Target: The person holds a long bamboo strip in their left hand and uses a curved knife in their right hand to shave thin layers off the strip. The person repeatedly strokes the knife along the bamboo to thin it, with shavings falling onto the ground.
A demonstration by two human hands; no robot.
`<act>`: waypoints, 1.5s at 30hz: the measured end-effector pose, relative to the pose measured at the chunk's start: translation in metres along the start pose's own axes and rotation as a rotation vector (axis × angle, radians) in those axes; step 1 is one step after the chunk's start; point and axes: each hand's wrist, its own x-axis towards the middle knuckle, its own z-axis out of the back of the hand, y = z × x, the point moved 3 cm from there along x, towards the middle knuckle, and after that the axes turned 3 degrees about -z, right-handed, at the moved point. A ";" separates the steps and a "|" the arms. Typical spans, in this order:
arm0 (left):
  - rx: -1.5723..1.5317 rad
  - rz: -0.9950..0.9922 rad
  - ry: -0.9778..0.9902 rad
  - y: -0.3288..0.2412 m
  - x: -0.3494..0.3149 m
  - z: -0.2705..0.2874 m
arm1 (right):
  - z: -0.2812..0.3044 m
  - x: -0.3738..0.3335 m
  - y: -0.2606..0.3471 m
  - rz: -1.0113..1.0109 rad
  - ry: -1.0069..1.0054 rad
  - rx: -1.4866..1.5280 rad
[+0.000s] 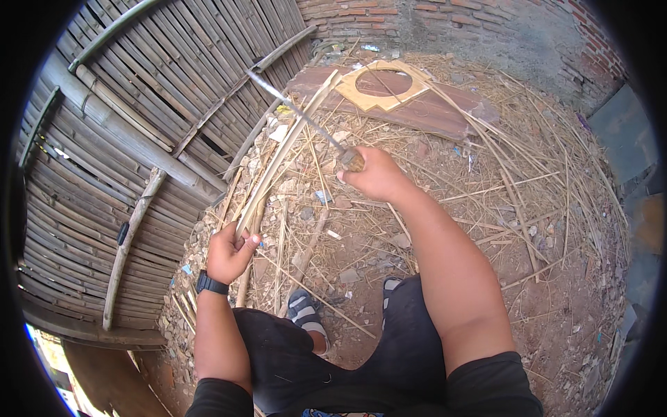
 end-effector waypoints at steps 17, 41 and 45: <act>-0.056 0.040 -0.013 0.022 -0.001 0.000 | -0.013 -0.003 0.012 0.173 0.253 -0.095; 0.094 0.026 0.062 0.006 0.000 0.003 | 0.021 0.002 -0.003 -0.060 -0.354 -0.406; 0.060 0.006 0.074 0.003 0.002 -0.003 | 0.013 -0.001 0.000 -0.041 -0.316 -0.428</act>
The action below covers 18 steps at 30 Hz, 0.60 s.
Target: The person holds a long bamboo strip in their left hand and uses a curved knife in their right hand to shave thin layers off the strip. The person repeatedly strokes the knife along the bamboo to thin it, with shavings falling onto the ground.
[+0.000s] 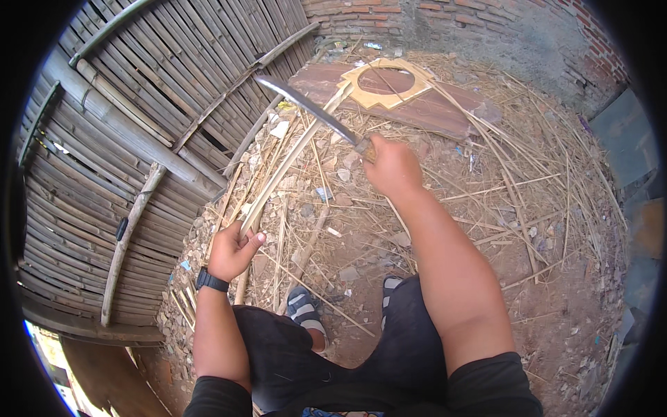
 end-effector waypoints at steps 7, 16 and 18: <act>-0.040 0.012 -0.021 0.010 -0.004 -0.003 | -0.017 -0.016 0.046 0.540 0.142 -0.110; -0.052 0.014 -0.029 0.005 0.000 0.003 | 0.002 0.000 0.000 0.036 -0.124 -0.030; -0.094 0.066 -0.010 -0.003 0.000 0.003 | -0.001 -0.009 0.017 0.127 -0.044 -0.016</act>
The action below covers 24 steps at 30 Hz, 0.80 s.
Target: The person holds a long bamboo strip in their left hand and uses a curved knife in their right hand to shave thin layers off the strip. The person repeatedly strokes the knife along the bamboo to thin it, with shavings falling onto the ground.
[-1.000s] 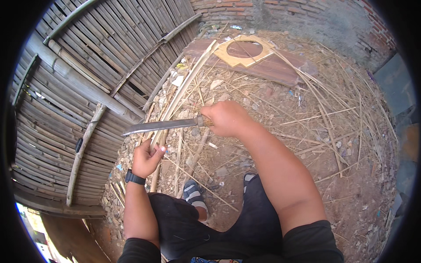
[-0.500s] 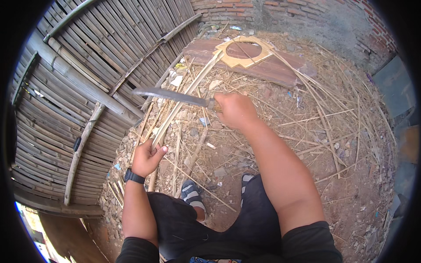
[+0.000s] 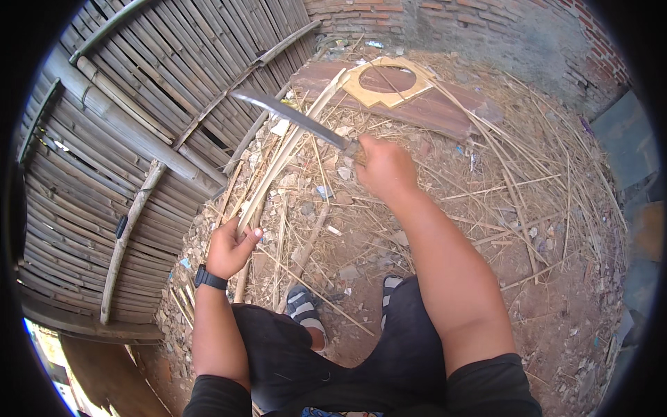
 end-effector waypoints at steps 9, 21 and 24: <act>0.075 -0.056 -0.016 0.005 -0.004 0.004 | -0.012 0.004 0.012 0.205 0.132 -0.012; 0.085 -0.042 0.016 0.009 -0.003 -0.001 | -0.029 -0.014 0.040 0.540 0.216 -0.115; 0.059 -0.069 -0.023 0.009 -0.004 0.003 | -0.025 -0.003 0.030 0.425 0.196 -0.043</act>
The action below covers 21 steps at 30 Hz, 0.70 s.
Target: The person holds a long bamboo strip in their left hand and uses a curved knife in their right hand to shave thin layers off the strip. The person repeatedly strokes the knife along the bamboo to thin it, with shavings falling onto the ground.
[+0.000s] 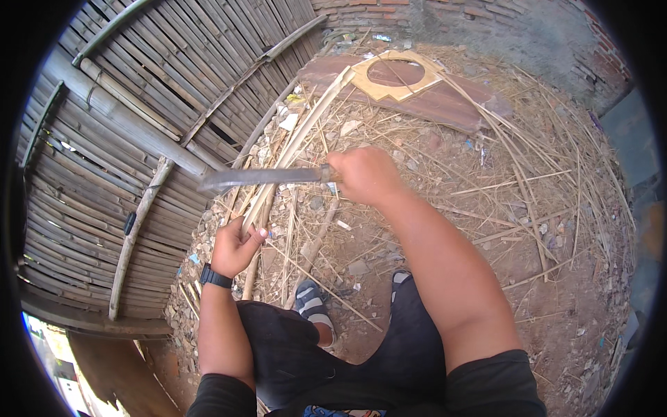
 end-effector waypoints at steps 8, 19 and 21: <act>0.068 0.024 0.040 -0.008 0.005 -0.002 | 0.007 -0.009 -0.035 -0.435 -0.073 0.181; 0.129 -0.010 0.040 -0.010 0.004 0.004 | 0.013 -0.007 -0.052 -0.422 -0.059 0.182; 0.114 0.012 0.051 -0.006 0.004 0.002 | 0.018 -0.007 -0.049 -0.504 -0.073 0.167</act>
